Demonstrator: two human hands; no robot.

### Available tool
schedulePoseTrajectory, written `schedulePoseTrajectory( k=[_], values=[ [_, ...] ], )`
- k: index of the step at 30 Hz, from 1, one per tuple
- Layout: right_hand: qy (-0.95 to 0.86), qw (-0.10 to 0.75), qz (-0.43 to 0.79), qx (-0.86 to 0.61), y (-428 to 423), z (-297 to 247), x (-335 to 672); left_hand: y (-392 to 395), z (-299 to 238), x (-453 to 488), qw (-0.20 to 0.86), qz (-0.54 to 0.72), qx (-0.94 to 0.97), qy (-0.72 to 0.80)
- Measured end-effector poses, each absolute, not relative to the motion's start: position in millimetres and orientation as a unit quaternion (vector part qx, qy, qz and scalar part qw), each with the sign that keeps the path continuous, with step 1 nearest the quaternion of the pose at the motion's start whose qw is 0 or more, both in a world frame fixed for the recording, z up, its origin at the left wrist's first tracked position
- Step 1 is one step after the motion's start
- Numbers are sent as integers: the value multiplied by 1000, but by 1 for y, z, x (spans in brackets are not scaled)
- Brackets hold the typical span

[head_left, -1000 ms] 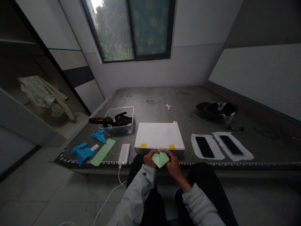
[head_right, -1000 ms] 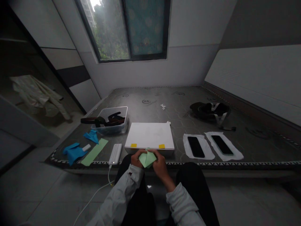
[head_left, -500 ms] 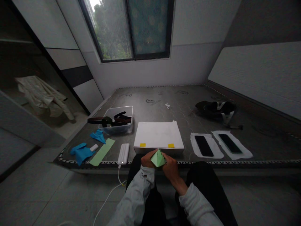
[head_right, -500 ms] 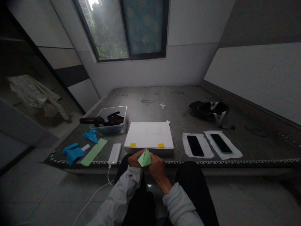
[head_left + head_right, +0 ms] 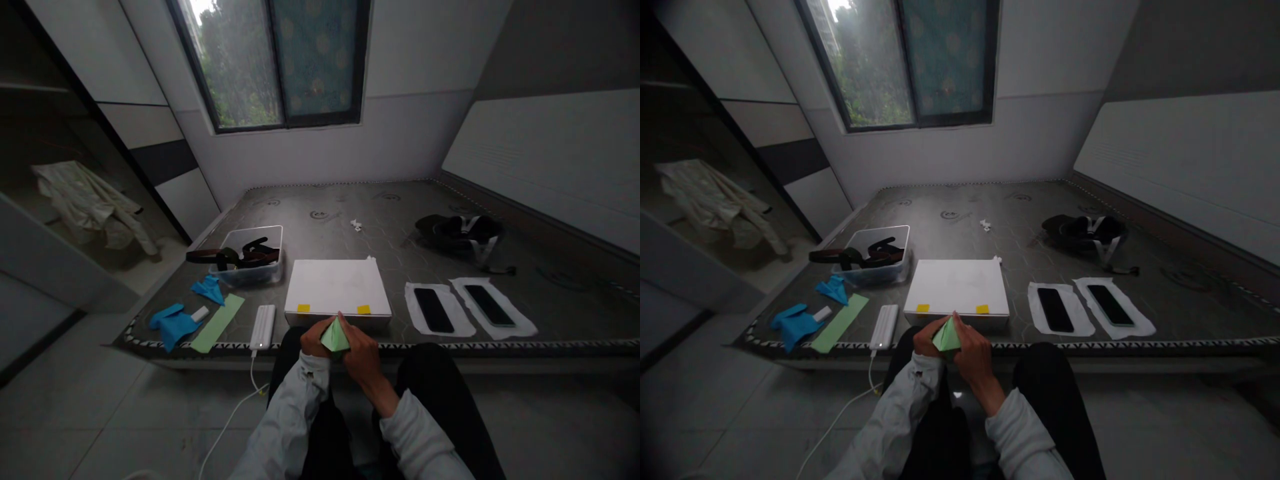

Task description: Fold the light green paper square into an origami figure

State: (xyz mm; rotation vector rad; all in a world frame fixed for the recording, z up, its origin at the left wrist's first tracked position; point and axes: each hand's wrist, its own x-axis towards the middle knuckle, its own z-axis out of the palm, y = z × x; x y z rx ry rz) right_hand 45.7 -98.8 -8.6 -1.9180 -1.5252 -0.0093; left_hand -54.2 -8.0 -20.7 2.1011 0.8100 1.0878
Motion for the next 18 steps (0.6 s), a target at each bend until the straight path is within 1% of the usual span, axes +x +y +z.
schedulePoseTrajectory(
  k=[6,8,12,18],
  values=[
    [-578,329,-20,-747,-100,-14,48,-5,-21,-55,293,392,831,264],
    [-575,340,-22,-744,-101,-14,49,-4,-22,-56,289,386,841,246],
    [-558,389,-7,-733,-101,-14,49,-4,-24,-55,278,400,845,222],
    [-476,495,75,-723,-99,-9,48,-8,-23,-50,250,497,794,244]
  ],
)
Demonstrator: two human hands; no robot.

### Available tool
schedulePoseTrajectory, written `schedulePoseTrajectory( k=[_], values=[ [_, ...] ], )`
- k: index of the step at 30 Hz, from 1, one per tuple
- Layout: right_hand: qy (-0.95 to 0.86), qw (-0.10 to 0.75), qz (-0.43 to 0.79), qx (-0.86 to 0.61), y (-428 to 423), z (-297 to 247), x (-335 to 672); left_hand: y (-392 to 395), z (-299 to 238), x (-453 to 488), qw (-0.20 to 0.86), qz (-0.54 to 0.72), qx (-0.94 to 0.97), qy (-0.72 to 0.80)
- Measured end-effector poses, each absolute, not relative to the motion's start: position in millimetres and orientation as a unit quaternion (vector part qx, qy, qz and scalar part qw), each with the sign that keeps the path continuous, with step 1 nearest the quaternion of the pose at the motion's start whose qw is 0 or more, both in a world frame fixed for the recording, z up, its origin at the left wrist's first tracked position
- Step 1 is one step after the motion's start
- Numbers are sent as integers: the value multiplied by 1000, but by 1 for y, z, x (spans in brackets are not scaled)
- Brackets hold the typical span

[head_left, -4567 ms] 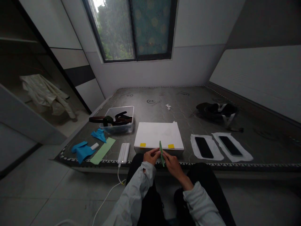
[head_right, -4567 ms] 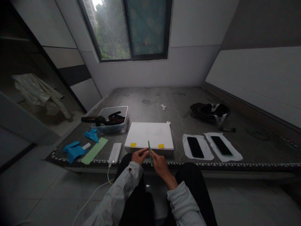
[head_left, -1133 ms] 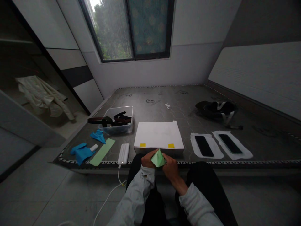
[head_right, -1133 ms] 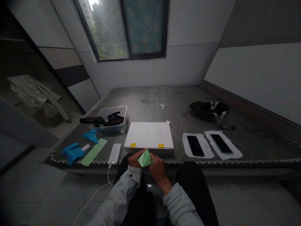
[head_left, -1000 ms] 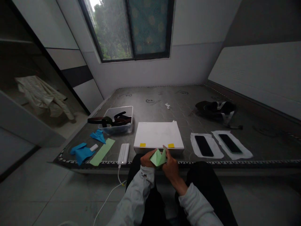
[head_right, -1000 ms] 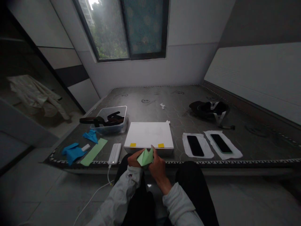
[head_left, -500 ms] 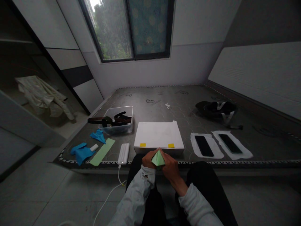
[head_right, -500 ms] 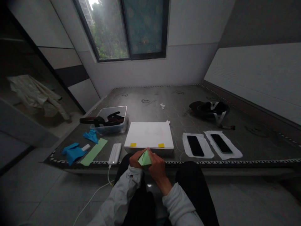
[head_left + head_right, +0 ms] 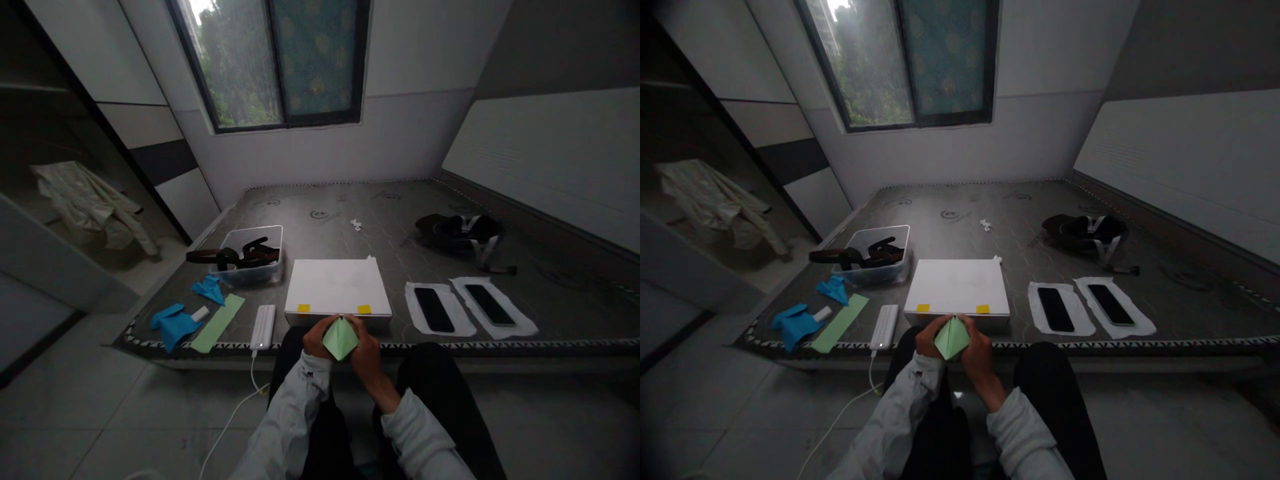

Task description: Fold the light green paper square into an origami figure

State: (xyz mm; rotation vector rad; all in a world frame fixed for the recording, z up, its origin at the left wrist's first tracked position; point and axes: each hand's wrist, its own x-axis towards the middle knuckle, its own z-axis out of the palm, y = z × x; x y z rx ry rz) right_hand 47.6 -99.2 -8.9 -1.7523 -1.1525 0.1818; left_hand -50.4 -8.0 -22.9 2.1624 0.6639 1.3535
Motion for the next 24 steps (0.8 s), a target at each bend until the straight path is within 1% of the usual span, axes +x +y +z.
schedulePoseTrajectory(
  k=[7,14,19,24],
  values=[
    [-472,540,123,-686,-100,1,47,-7,-21,-52,291,482,782,268],
    [-426,605,183,-647,-95,-3,49,-5,-33,-49,333,470,759,302],
    [-391,633,260,-616,-91,-3,57,-1,-34,-49,359,495,754,241],
    [-421,630,379,-530,-92,-1,74,2,-28,-53,366,456,777,235]
  ],
)
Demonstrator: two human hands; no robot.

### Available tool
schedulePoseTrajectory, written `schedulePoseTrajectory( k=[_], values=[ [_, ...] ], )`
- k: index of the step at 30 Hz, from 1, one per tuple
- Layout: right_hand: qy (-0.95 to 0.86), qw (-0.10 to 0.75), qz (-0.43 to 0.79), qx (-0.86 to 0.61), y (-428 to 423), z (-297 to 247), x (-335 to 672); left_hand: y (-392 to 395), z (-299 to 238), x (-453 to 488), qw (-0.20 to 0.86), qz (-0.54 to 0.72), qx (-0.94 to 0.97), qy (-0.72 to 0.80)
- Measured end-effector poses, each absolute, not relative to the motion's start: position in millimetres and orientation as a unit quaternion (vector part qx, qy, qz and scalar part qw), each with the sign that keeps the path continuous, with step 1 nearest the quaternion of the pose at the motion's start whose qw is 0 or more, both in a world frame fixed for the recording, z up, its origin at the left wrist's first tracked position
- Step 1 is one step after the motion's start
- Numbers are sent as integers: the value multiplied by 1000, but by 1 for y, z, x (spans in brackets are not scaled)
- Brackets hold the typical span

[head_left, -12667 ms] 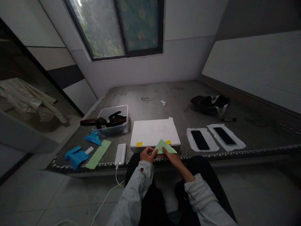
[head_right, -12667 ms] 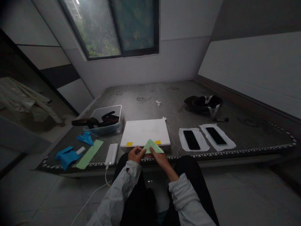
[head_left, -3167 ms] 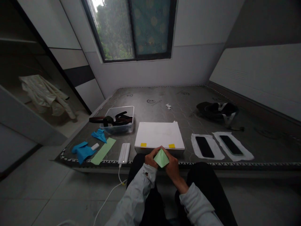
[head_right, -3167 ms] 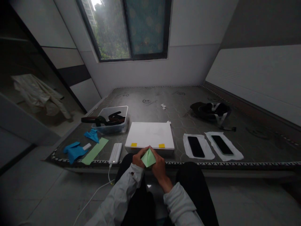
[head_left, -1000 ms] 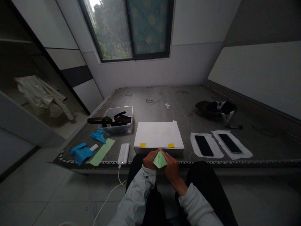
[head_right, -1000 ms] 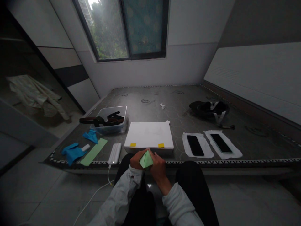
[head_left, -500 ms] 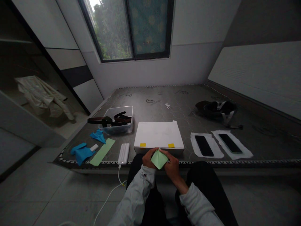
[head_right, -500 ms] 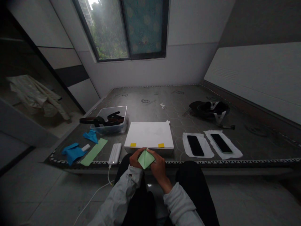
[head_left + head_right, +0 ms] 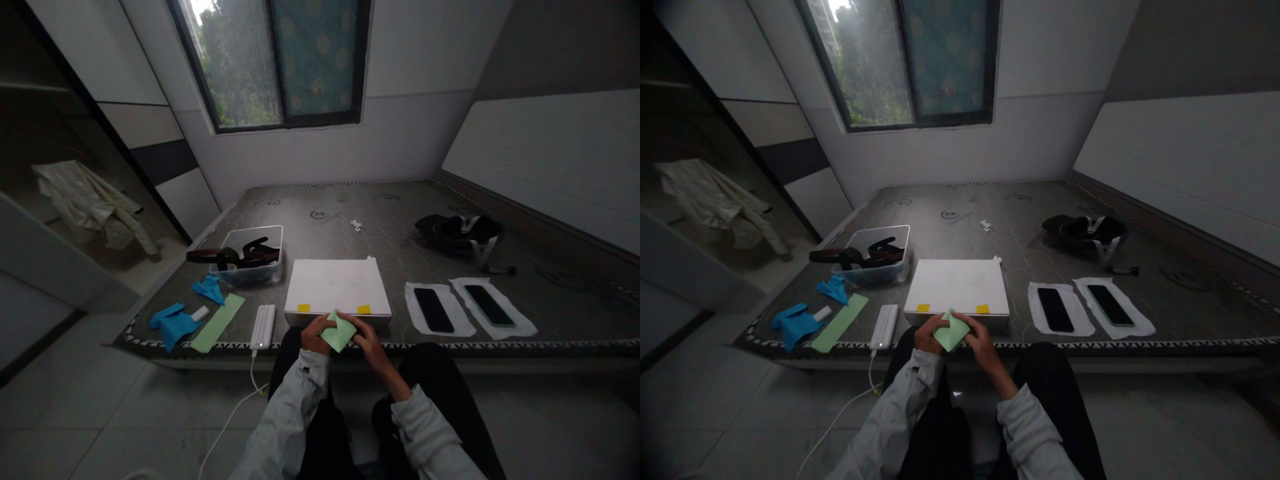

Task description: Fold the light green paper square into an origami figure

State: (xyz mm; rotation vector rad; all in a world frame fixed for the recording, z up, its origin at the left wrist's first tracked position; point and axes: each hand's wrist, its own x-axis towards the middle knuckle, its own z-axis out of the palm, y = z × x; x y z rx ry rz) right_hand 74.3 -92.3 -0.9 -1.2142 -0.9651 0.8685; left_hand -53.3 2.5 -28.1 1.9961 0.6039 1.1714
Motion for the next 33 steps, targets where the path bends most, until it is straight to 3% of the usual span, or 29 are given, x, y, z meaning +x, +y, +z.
schedulePoseTrajectory(
  k=[8,17,20,25,33],
  values=[
    [-375,623,392,-563,-90,-6,74,-4,-25,-47,427,402,768,257],
    [-327,633,418,-563,-91,-4,87,3,-21,-49,647,316,657,223],
    [-339,627,397,-579,-91,-7,91,5,-24,-48,630,304,667,255],
    [-381,590,337,-627,-90,-10,93,2,-29,-41,501,281,732,366],
    [-375,573,298,-665,-89,-15,96,-3,-27,-40,478,345,726,355]
  ],
)
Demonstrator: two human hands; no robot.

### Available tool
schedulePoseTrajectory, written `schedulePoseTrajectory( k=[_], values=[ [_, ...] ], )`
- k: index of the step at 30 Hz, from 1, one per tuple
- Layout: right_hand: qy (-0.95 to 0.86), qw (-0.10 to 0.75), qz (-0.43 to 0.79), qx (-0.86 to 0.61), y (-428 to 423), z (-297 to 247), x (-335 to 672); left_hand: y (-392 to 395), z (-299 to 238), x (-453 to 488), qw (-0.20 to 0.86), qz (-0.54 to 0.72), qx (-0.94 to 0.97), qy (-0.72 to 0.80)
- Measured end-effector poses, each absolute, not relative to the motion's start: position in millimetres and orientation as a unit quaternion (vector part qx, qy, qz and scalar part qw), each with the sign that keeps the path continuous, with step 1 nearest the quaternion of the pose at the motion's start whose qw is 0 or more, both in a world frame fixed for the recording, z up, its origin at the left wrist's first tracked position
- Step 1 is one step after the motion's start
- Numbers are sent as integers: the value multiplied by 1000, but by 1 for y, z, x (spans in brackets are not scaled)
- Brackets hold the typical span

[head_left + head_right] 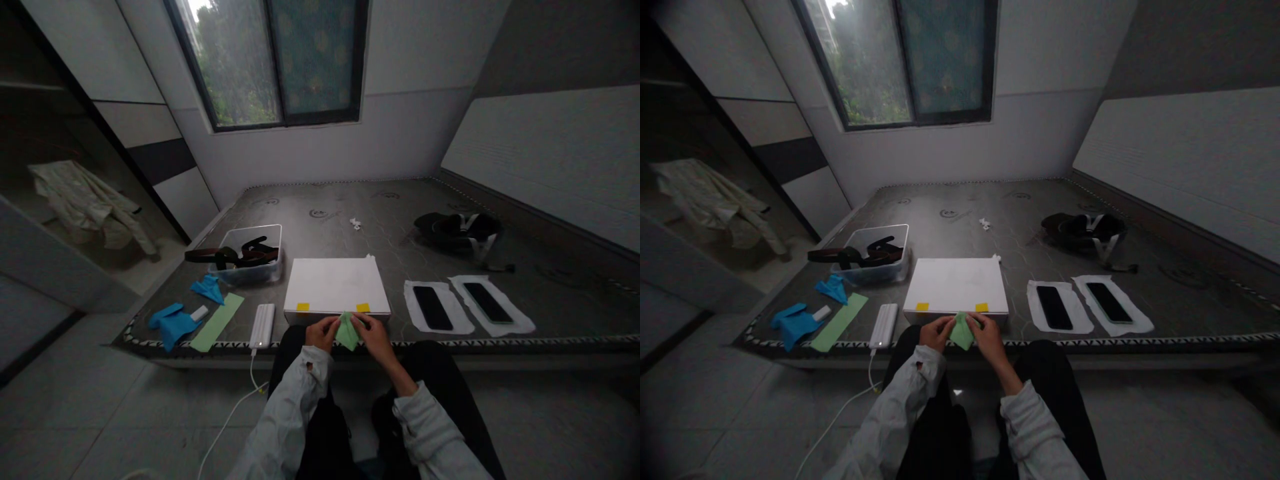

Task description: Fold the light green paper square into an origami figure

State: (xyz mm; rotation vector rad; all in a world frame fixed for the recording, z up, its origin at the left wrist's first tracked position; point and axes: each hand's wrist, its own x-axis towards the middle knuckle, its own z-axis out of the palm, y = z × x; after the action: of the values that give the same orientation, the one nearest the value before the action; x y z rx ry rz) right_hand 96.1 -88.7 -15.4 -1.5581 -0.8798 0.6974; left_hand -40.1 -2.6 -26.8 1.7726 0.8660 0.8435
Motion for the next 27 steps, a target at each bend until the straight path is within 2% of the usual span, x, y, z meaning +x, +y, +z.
schedulePoseTrajectory(
  k=[13,27],
  values=[
    [-364,571,241,-695,-90,-8,87,-6,-23,-40,484,348,729,338],
    [-441,606,213,-627,-95,5,82,-7,-24,-41,495,392,721,285]
  ],
)
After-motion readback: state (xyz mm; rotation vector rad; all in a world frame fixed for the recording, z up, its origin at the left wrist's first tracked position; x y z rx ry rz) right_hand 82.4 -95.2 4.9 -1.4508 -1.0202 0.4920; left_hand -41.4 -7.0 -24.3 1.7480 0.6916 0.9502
